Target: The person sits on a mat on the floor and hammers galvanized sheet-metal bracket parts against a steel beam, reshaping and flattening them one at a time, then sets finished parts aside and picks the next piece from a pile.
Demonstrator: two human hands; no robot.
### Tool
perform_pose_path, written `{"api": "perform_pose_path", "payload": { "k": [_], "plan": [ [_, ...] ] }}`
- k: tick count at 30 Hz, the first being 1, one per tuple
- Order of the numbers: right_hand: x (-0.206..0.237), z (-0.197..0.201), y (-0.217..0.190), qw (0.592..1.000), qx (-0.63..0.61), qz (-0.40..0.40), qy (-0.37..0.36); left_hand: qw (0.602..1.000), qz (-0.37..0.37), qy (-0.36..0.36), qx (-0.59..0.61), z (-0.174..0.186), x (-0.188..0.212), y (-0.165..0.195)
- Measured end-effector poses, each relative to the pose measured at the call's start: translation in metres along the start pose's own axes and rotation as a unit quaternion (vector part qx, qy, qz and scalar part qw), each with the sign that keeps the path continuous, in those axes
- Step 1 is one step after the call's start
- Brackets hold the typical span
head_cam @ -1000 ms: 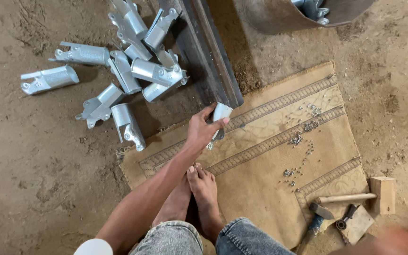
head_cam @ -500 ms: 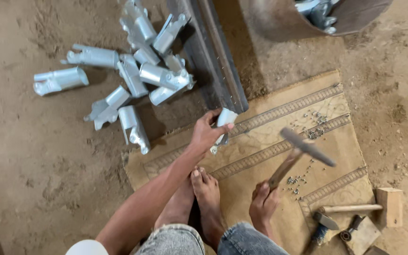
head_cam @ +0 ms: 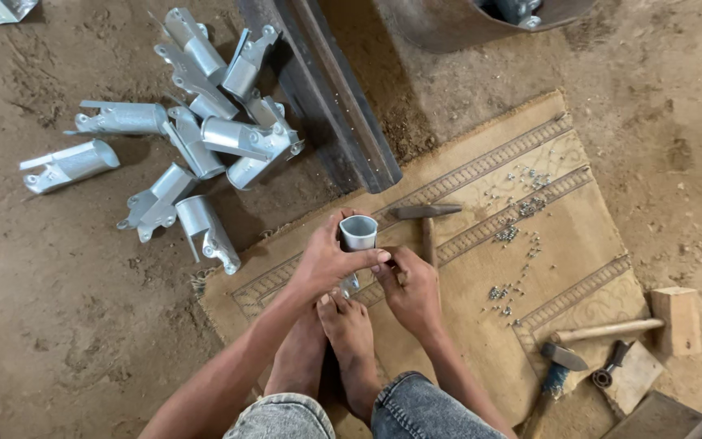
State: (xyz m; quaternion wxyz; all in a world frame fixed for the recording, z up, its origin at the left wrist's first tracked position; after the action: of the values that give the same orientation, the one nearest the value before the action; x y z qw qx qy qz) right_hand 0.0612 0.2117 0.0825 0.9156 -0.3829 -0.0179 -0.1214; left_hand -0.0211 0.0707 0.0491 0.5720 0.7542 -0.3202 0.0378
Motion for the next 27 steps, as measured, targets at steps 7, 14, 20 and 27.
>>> {"api": "perform_pose_path", "payload": {
  "k": [7,14,20,27],
  "plan": [
    [-0.002,0.002,-0.012,0.999,0.048,0.026,0.003,0.992,0.018,0.085,-0.092,0.009,0.005,0.001],
    [0.003,0.006,-0.035,0.960,0.193,0.193,0.058,0.984,0.024,0.122,-0.130,0.016,0.009,-0.019],
    [0.016,-0.001,0.002,0.949,-0.065,0.148,-0.269,0.894,0.415,-0.118,0.122,0.021,0.037,-0.070],
    [0.021,-0.018,0.094,0.878,-0.353,-0.102,-0.307,0.919,0.081,-0.371,-0.102,0.030,0.024,-0.018]
  ]
}}
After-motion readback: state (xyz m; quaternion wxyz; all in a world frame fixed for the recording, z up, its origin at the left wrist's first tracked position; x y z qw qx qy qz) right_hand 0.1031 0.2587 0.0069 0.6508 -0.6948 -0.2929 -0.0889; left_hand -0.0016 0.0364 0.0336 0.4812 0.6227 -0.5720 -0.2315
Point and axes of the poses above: each hand's wrist, its own x-axis away from the middle knuckle, its own z-axis out of the back of the hand, y = z × x, the point moved 3 cm from there along -x, towards the middle knuckle, and after that the axes turned 11 degrees about x, right-handed, at the moved point
